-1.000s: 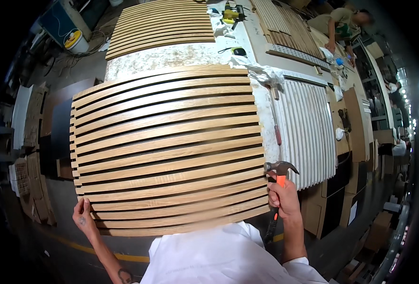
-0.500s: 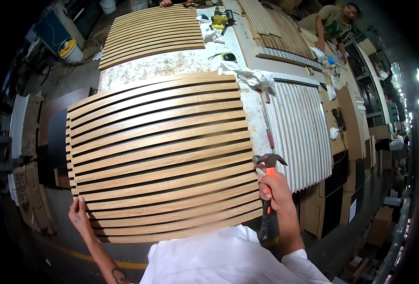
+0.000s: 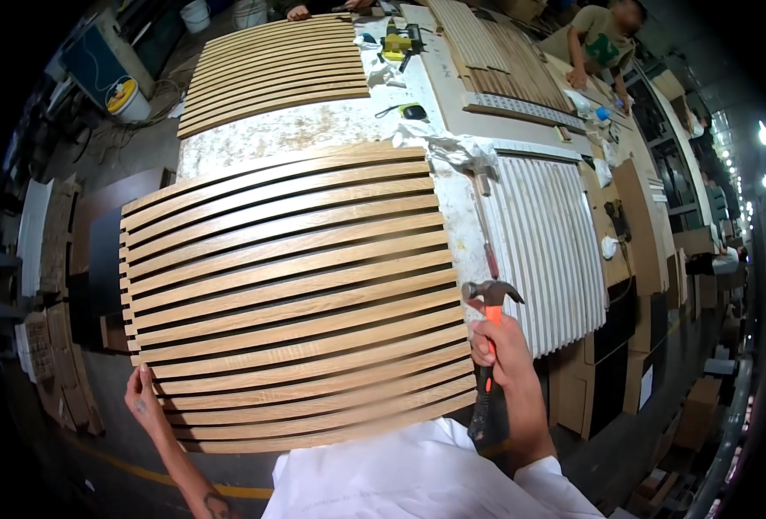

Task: Assembling and aligning wooden slats onto a panel base using a hammer, ruler, and cloth.

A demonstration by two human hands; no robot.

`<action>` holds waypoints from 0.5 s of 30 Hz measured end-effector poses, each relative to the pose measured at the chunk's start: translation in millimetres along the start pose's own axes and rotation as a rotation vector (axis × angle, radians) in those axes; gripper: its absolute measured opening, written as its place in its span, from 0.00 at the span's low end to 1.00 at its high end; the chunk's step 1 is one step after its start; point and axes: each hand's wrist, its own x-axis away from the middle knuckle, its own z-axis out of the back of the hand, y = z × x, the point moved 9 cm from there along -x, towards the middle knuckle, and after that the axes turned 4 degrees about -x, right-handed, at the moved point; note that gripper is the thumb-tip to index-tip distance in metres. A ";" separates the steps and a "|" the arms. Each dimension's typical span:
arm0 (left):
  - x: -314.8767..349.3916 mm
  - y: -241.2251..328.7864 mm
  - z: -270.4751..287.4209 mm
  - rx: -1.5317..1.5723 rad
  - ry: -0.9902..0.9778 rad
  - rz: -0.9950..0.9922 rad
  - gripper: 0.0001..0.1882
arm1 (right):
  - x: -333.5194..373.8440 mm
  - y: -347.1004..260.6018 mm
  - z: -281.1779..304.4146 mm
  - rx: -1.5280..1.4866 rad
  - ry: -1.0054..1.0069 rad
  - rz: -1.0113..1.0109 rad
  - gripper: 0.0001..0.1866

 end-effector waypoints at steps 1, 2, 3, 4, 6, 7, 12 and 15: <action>-2.5 4.5 -3.5 0.001 -0.003 0.000 0.23 | -5.2 -2.6 -1.2 -0.034 -0.006 0.014 0.18; -5.6 12.4 -10.0 -0.010 -0.048 -0.030 0.23 | -11.3 -3.8 -3.7 -0.047 -0.034 0.014 0.17; -7.8 17.6 -13.8 -0.023 -0.087 -0.059 0.22 | -13.4 -5.2 -7.2 -0.046 -0.038 0.015 0.17; -10.5 15.7 -12.9 -0.024 -0.083 -0.060 0.22 | -14.0 -6.0 -10.5 -0.027 -0.029 0.003 0.17; -15.9 8.0 -8.7 -0.068 -0.062 -0.039 0.20 | -11.7 -6.2 -17.9 0.008 -0.058 -0.024 0.17; -15.4 6.6 -6.1 -0.076 -0.050 -0.038 0.20 | -9.6 -7.1 -20.4 0.007 -0.071 -0.031 0.17; -9.5 17.3 1.1 -0.038 0.025 -0.146 0.15 | -9.6 -6.8 -13.0 0.035 0.000 0.001 0.16; -6.9 17.4 0.3 -0.051 0.051 -0.110 0.14 | -8.4 -8.5 -12.1 0.105 0.053 0.026 0.18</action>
